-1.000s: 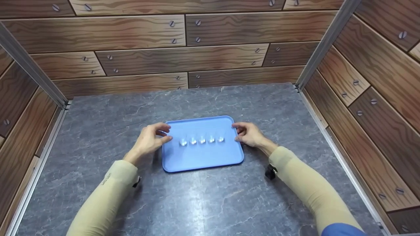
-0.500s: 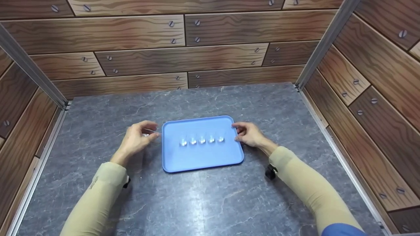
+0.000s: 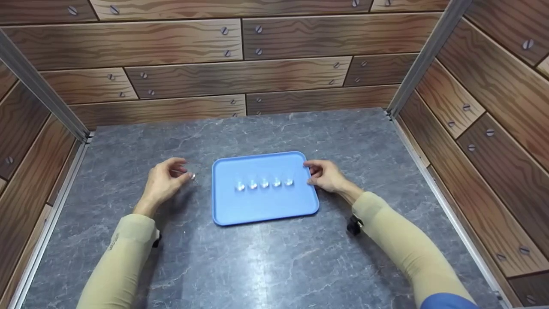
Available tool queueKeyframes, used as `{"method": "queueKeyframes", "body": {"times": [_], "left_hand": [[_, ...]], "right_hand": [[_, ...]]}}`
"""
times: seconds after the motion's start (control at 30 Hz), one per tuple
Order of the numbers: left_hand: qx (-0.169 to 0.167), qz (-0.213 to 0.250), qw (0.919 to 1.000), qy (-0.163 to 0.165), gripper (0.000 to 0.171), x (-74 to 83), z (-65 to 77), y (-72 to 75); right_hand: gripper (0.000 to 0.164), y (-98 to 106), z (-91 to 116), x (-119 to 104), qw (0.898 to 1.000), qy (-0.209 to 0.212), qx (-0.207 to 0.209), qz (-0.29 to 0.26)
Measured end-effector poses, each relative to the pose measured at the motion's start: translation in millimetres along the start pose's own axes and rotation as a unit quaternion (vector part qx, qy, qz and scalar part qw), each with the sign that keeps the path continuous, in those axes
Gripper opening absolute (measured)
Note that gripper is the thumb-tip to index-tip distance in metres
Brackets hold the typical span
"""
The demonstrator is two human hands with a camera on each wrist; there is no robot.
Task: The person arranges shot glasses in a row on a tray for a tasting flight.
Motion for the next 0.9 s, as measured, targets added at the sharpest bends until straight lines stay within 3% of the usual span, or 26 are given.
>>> {"method": "queueKeyframes", "body": {"times": [0.37,0.9], "left_hand": [[0.023,-0.014,0.9992,0.028,0.050,-20.3,-5.8,-3.8],[0.018,0.006,0.9988,0.045,0.046,-21.8,-14.6,-11.8]], "right_hand": [[0.059,-0.1,0.6,-0.4,1.000,-0.014,-0.002,0.014],[0.060,0.3,-0.6,3.0,1.000,-0.011,-0.002,0.008]]}}
Point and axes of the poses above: each hand's wrist, its own z-axis away from the middle knuckle, its own y-axis out of the back of the hand, x = y × z, the point moved 2 cm from there along -z, towards the middle knuckle, and after that the axes turned 10 degrees about -x, right-handed, at the moved point
